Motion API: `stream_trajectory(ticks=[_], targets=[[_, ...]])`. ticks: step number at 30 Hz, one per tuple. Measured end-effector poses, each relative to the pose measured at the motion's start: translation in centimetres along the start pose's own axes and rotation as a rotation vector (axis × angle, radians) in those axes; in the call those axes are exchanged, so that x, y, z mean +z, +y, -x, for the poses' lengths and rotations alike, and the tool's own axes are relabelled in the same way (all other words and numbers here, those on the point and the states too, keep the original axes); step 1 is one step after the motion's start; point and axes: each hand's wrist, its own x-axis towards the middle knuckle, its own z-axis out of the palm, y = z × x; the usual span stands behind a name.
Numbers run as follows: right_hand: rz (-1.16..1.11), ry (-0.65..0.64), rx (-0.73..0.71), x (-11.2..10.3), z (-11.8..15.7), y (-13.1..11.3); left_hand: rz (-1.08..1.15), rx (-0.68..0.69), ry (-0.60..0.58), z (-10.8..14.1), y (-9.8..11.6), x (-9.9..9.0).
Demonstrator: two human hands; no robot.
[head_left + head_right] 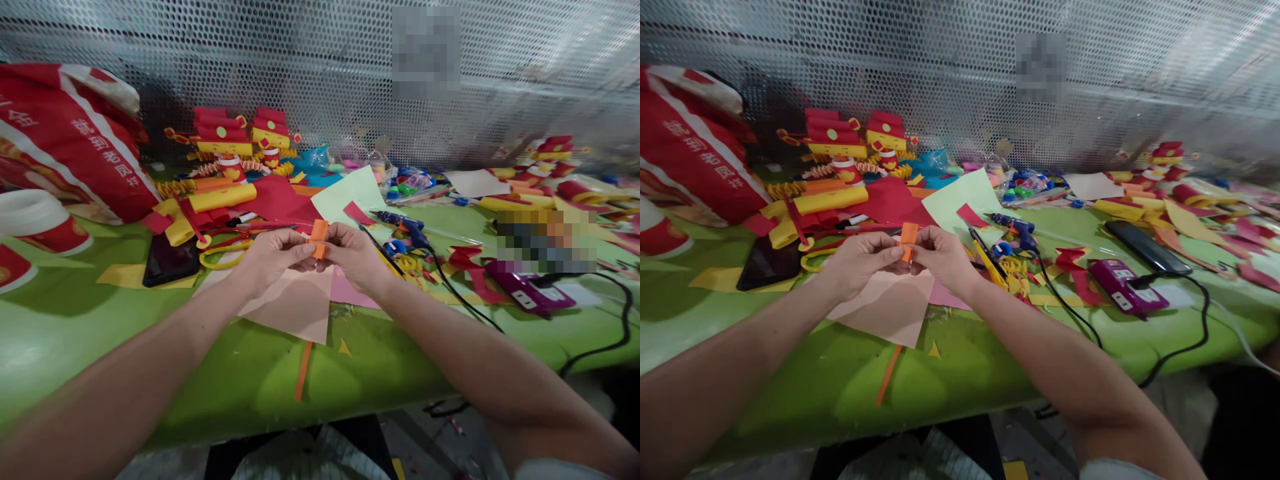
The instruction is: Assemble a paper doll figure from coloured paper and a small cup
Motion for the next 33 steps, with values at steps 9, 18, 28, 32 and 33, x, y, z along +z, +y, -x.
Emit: stream_trajectory(ticks=[9, 18, 28, 32, 33], targets=[[-0.06, -0.046, -0.023, -0.27, 0.1, 0.18, 0.011, 0.038, 0.027, 0.1, -0.01, 0.11], [-0.146, -0.104, 0.079, -0.67, -0.05, -0.25, -0.017, 0.046, 0.057, 0.36, 0.26, 0.25], [-0.024, -0.084, 0.047, -0.57, 0.18, -0.45, -0.108, 0.073, 0.103, 0.25, 0.58, 0.4], [0.038, -0.035, 0.003, -0.28, 0.15, -0.24, -0.166, 0.068, 0.098, 0.31, 0.57, 0.44], [0.052, -0.023, -0.012, -0.24, 0.13, -0.15, -0.181, 0.069, 0.093, 0.31, 0.54, 0.41]])
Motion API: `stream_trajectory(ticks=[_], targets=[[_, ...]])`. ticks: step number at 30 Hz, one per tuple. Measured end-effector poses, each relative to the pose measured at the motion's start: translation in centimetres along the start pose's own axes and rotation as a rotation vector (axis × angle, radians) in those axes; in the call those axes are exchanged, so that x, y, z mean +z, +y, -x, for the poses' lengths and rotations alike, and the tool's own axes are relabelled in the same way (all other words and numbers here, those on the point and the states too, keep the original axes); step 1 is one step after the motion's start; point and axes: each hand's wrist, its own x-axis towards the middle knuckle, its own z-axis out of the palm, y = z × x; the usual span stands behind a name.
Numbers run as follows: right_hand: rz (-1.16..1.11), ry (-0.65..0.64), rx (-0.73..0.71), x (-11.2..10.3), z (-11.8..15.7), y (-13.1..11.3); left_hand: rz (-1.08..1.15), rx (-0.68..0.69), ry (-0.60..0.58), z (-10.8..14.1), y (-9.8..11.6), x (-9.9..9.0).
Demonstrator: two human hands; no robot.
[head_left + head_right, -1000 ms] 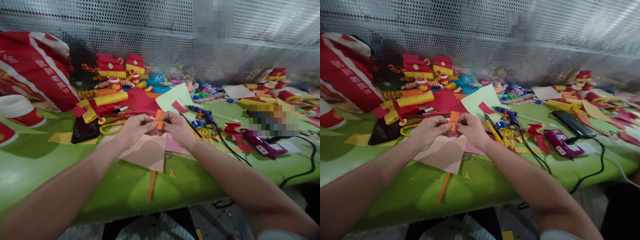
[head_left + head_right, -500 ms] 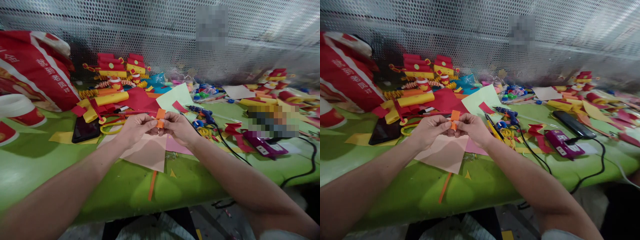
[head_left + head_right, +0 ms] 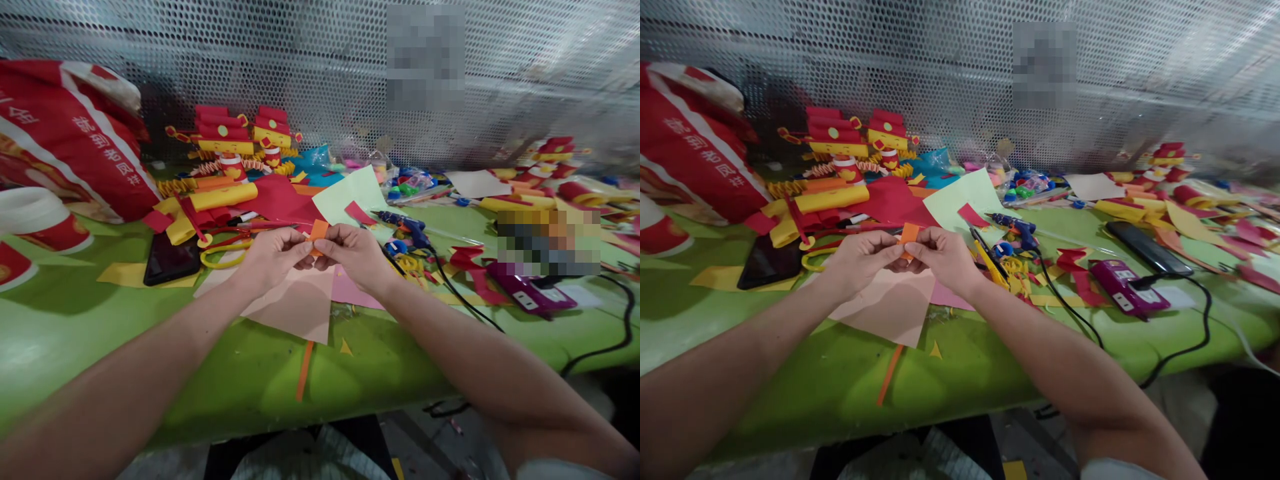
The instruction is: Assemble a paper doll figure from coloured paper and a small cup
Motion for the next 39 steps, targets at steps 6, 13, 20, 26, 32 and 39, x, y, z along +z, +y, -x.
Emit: stream_trajectory(ticks=[6, 13, 20, 26, 32, 39], targets=[[0.028, 0.039, -0.049, 0.0, 0.0, 0.4, -0.094, 0.012, -0.06, 0.0, 0.1, -0.2], [0.044, 0.044, -0.062, 0.1, 0.0, 0.5, -0.072, -0.009, -0.09, 0.0, 0.4, -0.3], [0.083, 0.02, -0.103, -0.3, -0.1, 0.3, 0.027, -0.046, -0.119, 0.1, 0.2, -0.2], [0.312, 0.029, -0.383, -0.7, 0.0, 0.7, 0.049, -0.1, -0.052, 0.0, 0.2, -0.2], [0.67, -0.038, -0.665, -1.8, 0.0, 0.6, 0.099, -0.16, -0.038, 0.0, 0.4, -0.2], [0.818, -0.199, -0.803, -2.7, -0.2, 0.7, 0.168, -0.181, -0.028, 0.0, 0.5, -0.2]])
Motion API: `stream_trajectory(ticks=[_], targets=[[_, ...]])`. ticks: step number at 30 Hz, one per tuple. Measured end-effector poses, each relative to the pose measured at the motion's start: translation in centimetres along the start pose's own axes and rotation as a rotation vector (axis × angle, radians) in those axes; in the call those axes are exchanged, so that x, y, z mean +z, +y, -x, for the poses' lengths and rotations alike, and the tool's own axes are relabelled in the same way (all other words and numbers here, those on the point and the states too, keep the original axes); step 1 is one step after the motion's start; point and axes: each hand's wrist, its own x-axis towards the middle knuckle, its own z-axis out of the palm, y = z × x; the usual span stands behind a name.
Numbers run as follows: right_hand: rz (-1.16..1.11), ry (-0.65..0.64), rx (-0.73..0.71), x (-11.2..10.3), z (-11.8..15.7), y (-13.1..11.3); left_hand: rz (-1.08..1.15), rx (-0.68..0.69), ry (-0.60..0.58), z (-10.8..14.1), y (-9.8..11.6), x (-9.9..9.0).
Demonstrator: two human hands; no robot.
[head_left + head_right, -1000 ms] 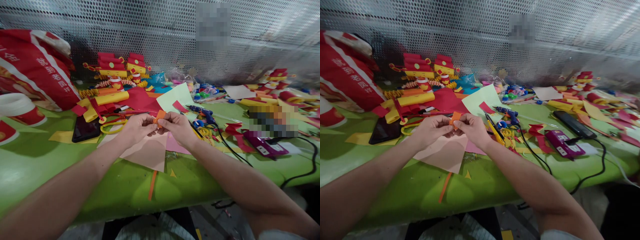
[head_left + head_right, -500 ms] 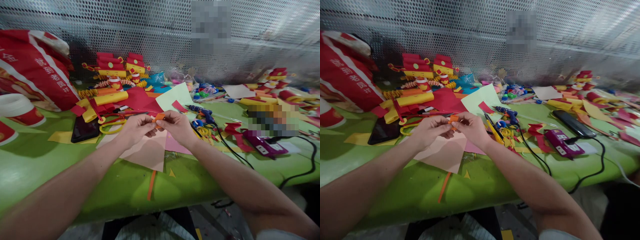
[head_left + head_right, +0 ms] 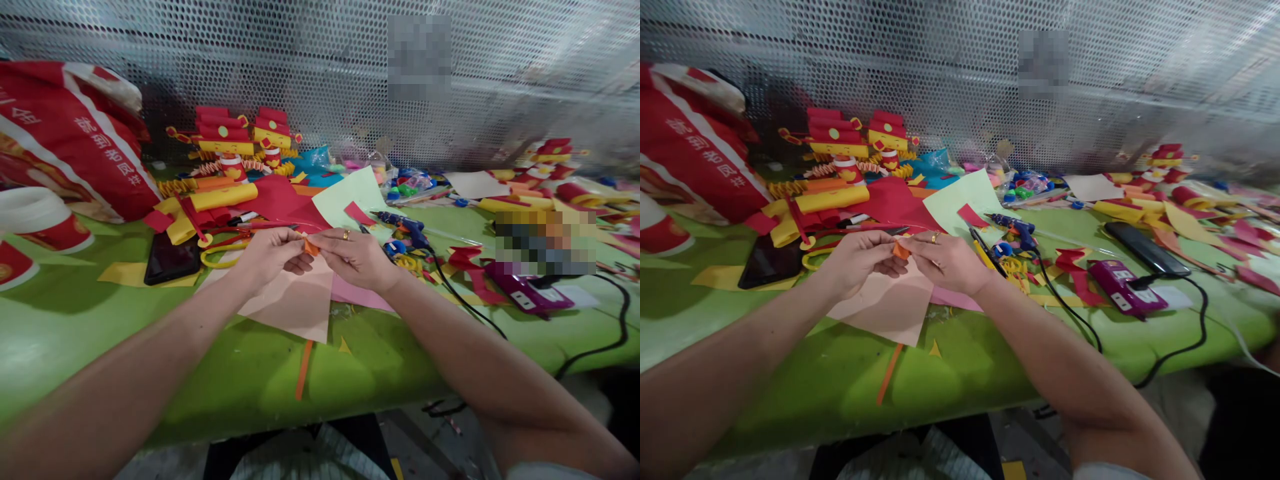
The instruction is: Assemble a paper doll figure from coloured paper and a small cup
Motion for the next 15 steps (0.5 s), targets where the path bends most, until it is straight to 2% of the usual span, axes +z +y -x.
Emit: stream_trajectory(ticks=[4, 10, 13, 15], targets=[[0.122, -0.041, -0.065, -0.13, 0.05, 0.29, 0.055, -0.009, -0.009, -0.01, -0.02, -0.01], [0.364, -0.044, -0.276, -0.06, 0.14, 0.5, 0.119, 0.001, -0.051, 0.04, -0.23, -0.01], [0.35, -0.01, -0.28, 0.04, 0.12, 0.29, 0.093, 0.017, -0.069, -0.07, -0.34, -0.15], [0.249, 0.035, -0.232, 0.06, 0.04, 0.1, 0.079, 0.019, -0.095, -0.16, -0.3, -0.26]])
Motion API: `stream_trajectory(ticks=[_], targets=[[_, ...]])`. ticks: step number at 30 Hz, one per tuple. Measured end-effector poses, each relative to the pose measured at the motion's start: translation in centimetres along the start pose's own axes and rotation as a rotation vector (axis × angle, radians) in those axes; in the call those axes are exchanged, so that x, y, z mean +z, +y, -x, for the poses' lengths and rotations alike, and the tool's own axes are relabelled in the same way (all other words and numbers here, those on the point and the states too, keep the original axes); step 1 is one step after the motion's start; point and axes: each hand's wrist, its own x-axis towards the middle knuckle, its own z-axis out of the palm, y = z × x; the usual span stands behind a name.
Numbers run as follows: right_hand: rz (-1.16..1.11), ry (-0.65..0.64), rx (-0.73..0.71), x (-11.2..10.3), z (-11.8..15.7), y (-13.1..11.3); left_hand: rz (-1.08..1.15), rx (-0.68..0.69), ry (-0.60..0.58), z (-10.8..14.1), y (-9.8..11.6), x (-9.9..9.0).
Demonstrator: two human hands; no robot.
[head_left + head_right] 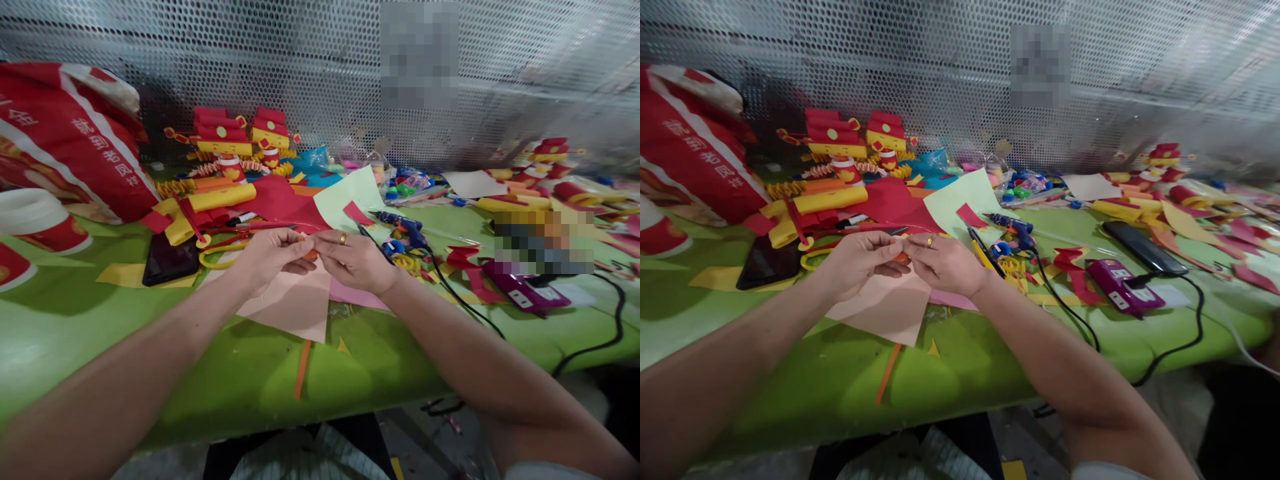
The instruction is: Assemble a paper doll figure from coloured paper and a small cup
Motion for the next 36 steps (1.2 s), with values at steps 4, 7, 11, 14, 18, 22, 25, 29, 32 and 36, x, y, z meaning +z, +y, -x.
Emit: stream_trajectory(ticks=[4, 7, 11, 14, 18, 22, 25, 29, 32, 36], targets=[[-0.384, 0.03, 0.276, -0.2, -0.4, -0.2, -0.083, 0.059, -0.041, 0.0, 0.3, 0.0], [-0.588, -0.053, 0.566, -0.2, -0.8, -0.4, -0.23, 0.142, -0.021, 0.2, 0.3, 0.3], [-0.589, -0.29, 0.661, -0.3, -1.1, -0.6, -0.373, 0.223, -0.045, 0.5, -0.1, 0.6], [-0.581, -0.411, 0.578, -0.4, -1.2, -0.8, -0.413, 0.215, -0.107, 0.8, -0.2, 0.6], [-0.711, -0.371, 0.557, -0.3, -1.0, -1.0, -0.36, 0.203, -0.159, 0.9, 0.0, 0.7], [-0.761, -0.23, 0.628, 0.0, -0.8, -1.3, -0.097, 0.17, -0.181, 0.7, -0.3, 0.8], [-0.66, -0.133, 0.665, 0.3, -0.9, -1.5, 0.037, 0.137, -0.121, 0.6, -0.7, 0.8], [-0.441, -0.057, 0.671, 0.7, -1.0, -2.0, -0.114, 0.048, -0.073, 0.7, -0.9, 1.1], [-0.376, -0.053, 0.641, 0.9, -0.9, -2.1, -0.197, 0.059, -0.053, 0.8, -0.8, 1.4], [-0.359, -0.064, 0.634, 1.0, -0.8, -2.0, -0.225, 0.121, -0.076, 0.9, -0.8, 1.3]])
